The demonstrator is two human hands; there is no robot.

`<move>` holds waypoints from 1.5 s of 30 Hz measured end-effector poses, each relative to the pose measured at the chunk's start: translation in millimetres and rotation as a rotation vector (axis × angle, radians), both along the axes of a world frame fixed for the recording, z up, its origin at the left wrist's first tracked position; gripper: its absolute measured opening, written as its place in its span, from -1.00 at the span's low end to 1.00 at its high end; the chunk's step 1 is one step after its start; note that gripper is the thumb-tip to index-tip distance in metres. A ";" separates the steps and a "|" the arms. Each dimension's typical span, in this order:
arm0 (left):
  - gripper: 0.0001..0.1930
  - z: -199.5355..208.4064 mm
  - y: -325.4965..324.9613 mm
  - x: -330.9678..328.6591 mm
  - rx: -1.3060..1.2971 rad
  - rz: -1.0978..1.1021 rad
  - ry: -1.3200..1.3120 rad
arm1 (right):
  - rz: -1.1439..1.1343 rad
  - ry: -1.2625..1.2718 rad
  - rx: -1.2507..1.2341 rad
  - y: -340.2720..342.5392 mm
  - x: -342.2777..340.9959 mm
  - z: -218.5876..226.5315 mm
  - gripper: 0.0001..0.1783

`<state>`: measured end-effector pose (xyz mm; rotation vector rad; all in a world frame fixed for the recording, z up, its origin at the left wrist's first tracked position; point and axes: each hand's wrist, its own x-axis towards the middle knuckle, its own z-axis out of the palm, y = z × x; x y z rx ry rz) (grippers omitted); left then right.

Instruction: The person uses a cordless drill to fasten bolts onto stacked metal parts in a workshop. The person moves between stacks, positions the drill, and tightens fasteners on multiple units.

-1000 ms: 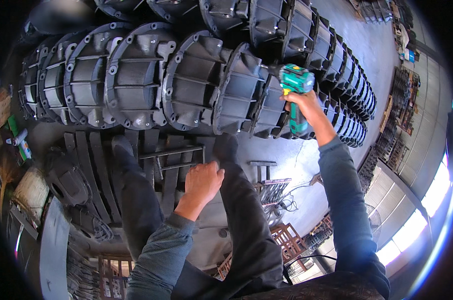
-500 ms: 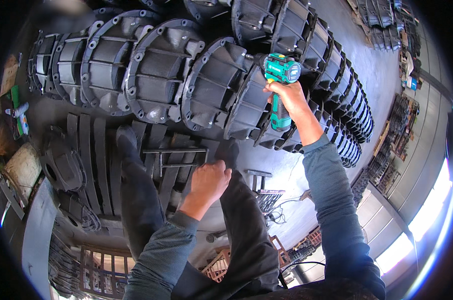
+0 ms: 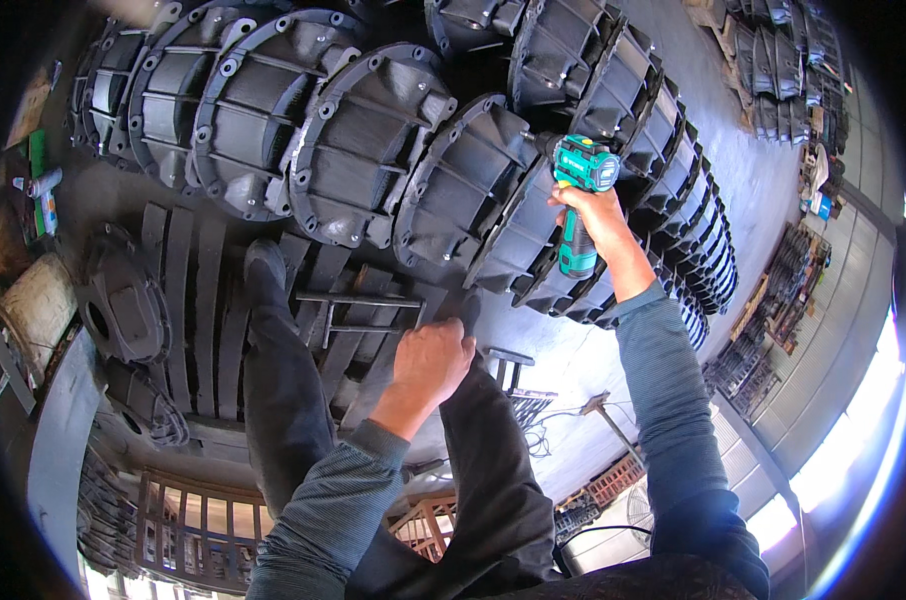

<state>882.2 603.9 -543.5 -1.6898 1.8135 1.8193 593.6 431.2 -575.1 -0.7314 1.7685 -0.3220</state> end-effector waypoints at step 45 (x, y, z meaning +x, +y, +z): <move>-0.66 -6.1 28.8 14.9 -0.075 0.007 -0.031 | 0.144 0.025 0.147 130.9 68.3 74.4 -0.73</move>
